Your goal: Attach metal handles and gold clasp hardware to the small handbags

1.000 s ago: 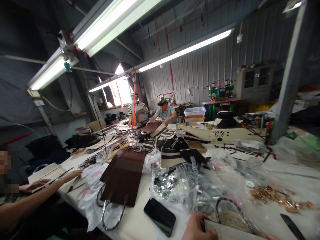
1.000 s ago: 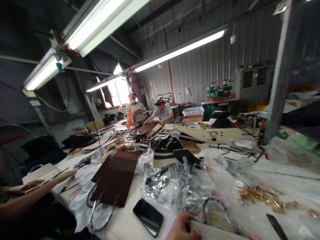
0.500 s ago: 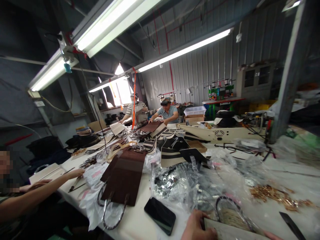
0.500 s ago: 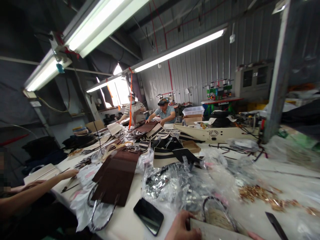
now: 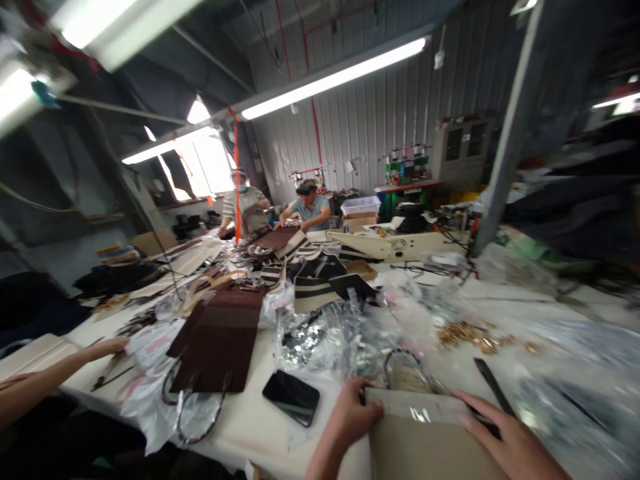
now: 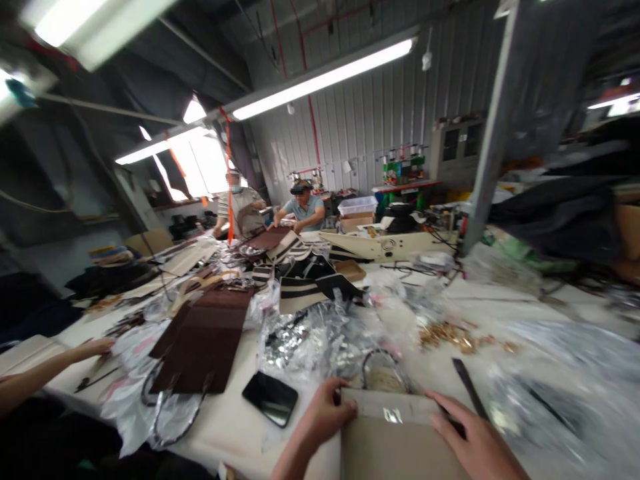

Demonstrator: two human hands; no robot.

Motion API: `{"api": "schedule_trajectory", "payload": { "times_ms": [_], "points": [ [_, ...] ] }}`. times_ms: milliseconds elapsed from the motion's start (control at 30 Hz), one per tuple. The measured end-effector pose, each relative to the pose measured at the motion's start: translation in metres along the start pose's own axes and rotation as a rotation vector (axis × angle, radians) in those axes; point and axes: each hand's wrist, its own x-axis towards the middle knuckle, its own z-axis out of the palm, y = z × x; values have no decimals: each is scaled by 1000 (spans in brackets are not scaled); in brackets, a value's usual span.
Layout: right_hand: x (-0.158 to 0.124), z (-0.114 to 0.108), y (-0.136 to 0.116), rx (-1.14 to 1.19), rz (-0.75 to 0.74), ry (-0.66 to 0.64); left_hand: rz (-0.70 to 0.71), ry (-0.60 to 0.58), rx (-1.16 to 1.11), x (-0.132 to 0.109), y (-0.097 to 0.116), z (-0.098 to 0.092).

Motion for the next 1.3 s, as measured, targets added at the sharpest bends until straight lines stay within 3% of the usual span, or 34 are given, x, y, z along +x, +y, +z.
{"api": "schedule_trajectory", "payload": {
  "times_ms": [67, 133, 233, 467, 700, 933, 1167, 1300],
  "points": [
    [-11, -13, -29, 64, 58, -105, -22, -13, 31, -2, 8, -5],
    [-15, -18, -49, 111, 50, -115, 17, -55, 55, 1, 13, -11],
    [-17, -19, -59, 152, 32, -95, 69, -75, 118, 5, 13, -16],
    [-28, -12, -56, 155, -63, -60, 41, -48, 192, -4, 23, -13],
    [-35, 2, -48, 112, -66, -5, 7, -62, 225, 0, 30, -13],
    [-40, -1, -51, 105, -153, 31, 12, -88, 182, -3, 25, -12],
    [-34, 0, -49, 117, -149, 14, -4, -101, 141, -4, 32, -9],
    [-38, 8, -43, 135, -149, 77, -11, -104, 58, -9, 26, -7]
  ]
}}
